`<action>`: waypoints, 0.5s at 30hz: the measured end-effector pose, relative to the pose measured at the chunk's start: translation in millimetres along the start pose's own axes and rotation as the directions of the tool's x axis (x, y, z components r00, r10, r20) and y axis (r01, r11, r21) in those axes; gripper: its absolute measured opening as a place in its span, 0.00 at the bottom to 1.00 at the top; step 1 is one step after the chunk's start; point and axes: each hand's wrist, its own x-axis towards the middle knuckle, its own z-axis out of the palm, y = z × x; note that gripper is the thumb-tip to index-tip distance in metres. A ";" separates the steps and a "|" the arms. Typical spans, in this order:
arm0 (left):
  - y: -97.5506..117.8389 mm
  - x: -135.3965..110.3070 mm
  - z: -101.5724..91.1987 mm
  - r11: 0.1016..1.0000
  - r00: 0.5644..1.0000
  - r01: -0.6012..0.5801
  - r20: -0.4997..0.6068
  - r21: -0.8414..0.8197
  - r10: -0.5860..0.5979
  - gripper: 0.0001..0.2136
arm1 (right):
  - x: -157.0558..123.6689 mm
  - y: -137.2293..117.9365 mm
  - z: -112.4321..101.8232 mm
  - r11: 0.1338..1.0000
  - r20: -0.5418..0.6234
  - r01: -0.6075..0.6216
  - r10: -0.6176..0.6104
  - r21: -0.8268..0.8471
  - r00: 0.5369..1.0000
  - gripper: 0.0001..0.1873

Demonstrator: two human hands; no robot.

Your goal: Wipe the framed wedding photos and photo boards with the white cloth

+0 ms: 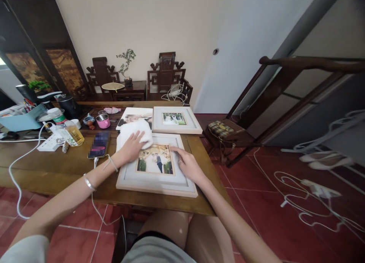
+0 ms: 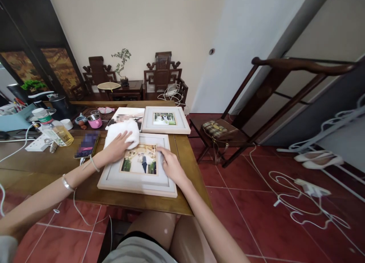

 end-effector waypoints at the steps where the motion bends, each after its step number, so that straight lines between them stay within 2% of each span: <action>1: -2.4 6.2 0.9 1.000 1.000 -0.003 0.006 -0.001 0.003 0.27 | 0.1 0.1 0.1 1.000 0.004 -0.005 0.005 -0.003 1.000 0.36; 4: 5.7 2.6 -0.9 0.999 0.998 -0.037 0.060 0.001 0.037 0.24 | 0.4 0.9 0.9 1.000 0.012 -0.017 0.017 -0.014 1.000 0.34; 7: 33.0 -29.9 -12.8 0.995 0.981 -0.101 0.166 -0.021 0.103 0.23 | 0.7 2.0 2.2 1.000 0.004 -0.018 0.018 -0.015 1.000 0.34; 9: 55.1 -58.1 -24.5 0.978 0.947 -0.195 0.247 -0.077 0.208 0.23 | 0.7 2.4 2.9 1.000 -0.004 -0.016 0.016 -0.004 1.000 0.35; 12: 79.9 -88.7 -37.0 0.935 0.912 -0.326 0.216 -0.137 0.349 0.25 | 0.9 2.3 3.6 1.000 -0.013 -0.007 0.007 0.004 1.000 0.35; 15: 82.4 -87.5 -34.6 0.932 0.919 -0.329 0.175 -0.155 0.353 0.27 | 1.3 2.2 3.6 1.000 -0.013 -0.001 0.001 -0.004 1.000 0.35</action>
